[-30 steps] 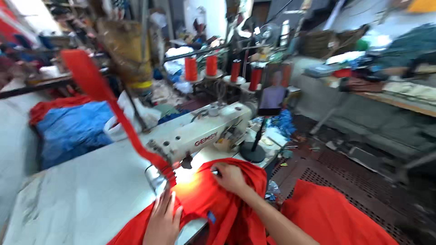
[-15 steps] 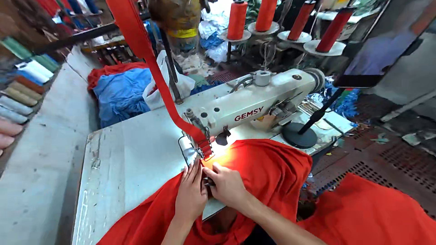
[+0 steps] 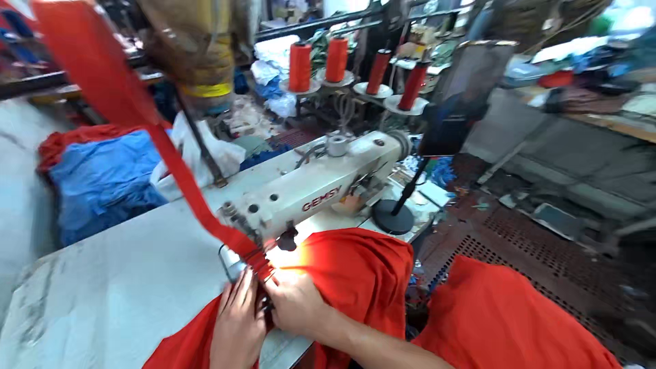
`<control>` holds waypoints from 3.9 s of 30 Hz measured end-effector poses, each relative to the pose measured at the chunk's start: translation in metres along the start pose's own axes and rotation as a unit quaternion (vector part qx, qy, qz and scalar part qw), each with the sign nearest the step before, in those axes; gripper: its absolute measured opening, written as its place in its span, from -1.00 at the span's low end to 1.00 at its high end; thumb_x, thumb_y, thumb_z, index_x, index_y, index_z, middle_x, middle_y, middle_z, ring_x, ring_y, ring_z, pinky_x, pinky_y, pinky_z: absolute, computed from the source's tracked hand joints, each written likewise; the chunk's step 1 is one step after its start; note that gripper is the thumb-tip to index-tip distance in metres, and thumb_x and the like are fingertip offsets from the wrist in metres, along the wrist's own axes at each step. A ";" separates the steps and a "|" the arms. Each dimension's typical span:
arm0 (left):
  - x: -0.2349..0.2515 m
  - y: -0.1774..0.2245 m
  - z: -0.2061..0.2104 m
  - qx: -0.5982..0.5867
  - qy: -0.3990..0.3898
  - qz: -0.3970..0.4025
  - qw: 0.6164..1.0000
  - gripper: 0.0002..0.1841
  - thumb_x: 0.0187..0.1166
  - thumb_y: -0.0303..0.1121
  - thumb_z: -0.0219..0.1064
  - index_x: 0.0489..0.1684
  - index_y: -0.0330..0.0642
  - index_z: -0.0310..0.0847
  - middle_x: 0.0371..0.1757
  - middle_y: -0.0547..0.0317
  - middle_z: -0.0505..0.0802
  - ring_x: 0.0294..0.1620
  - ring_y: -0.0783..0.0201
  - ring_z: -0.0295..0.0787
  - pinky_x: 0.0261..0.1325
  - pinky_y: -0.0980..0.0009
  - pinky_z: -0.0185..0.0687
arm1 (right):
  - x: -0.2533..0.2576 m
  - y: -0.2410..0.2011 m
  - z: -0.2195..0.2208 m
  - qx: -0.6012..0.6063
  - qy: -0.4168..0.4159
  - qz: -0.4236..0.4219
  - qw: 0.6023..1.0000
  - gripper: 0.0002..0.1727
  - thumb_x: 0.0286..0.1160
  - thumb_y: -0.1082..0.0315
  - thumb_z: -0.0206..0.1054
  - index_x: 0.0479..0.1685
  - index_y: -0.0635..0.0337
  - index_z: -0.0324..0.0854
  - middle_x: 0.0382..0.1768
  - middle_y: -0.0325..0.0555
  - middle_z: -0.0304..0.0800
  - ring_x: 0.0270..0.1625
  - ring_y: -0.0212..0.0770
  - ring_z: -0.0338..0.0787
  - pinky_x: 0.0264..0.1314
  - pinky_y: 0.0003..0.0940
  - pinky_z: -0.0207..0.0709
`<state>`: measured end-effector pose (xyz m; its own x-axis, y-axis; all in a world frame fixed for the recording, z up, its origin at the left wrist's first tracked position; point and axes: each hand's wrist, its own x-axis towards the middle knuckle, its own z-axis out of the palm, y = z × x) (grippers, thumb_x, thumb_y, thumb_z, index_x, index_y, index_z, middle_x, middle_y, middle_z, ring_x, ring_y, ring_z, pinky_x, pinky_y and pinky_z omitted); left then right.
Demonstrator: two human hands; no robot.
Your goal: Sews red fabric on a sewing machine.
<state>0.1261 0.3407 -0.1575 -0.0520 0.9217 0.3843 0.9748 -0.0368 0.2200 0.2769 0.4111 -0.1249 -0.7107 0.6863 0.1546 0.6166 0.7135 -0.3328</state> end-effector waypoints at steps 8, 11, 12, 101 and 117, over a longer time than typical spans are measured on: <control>0.028 -0.021 -0.002 -0.029 0.021 -0.021 0.999 -0.47 0.73 -0.16 -0.08 0.23 -0.28 0.78 0.46 -0.14 0.76 0.63 -0.20 0.53 0.70 -0.30 0.19 | -0.006 0.002 -0.009 0.048 -0.065 0.014 0.997 -0.54 0.42 0.38 0.28 0.37 0.05 0.65 0.03 0.07 0.84 -0.07 0.13 0.87 -0.25 0.18 0.69; 0.030 0.006 -0.022 -0.088 0.103 -0.126 0.983 -0.60 0.71 -0.32 0.08 0.26 -0.41 0.70 0.43 -0.30 0.72 0.52 -0.24 0.60 0.59 -0.17 0.42 | 0.000 0.009 -0.006 0.050 -0.015 -0.007 0.999 -0.70 0.43 0.35 0.30 0.13 0.08 0.74 -0.05 0.04 0.86 -0.09 0.11 0.88 -0.26 0.17 0.69; 0.028 0.019 -0.030 -0.150 0.116 -0.166 0.968 -0.63 0.73 -0.38 0.09 0.28 -0.46 0.63 0.33 -0.26 0.75 0.39 -0.09 0.69 0.47 0.00 0.58 | 0.002 0.012 -0.004 0.053 -0.002 -0.020 0.998 -0.74 0.48 0.34 0.30 0.09 0.09 0.75 -0.05 0.04 0.85 -0.07 0.11 0.88 -0.23 0.17 0.70; 0.012 0.037 0.001 0.103 0.063 -0.159 0.980 -0.68 0.61 -0.22 0.20 -0.02 -0.18 0.86 0.08 -0.24 0.78 0.16 -0.32 0.70 0.09 -0.32 0.45 | 0.009 0.046 0.002 0.019 0.033 -0.126 0.991 -0.63 0.40 0.40 0.38 0.20 -0.09 0.77 -0.33 -0.08 0.85 -0.33 0.02 0.85 -0.40 0.08 0.65; 0.063 -0.072 -0.010 0.018 0.057 0.073 0.996 -0.59 0.47 -0.04 0.20 -0.33 -0.17 0.87 -0.02 -0.28 0.82 0.11 -0.38 0.71 0.07 -0.33 0.50 | 0.011 -0.005 0.008 -0.042 0.052 -0.018 0.998 -0.76 0.61 0.39 0.16 -0.05 0.20 0.77 -0.16 -0.01 0.87 -0.19 -0.03 0.90 -0.34 -0.01 0.74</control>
<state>0.0509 0.3974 -0.1403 0.0685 0.8573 0.5102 0.9809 -0.1512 0.1224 0.2630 0.4138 -0.1293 -0.6963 0.6683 0.2619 0.6213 0.7438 -0.2464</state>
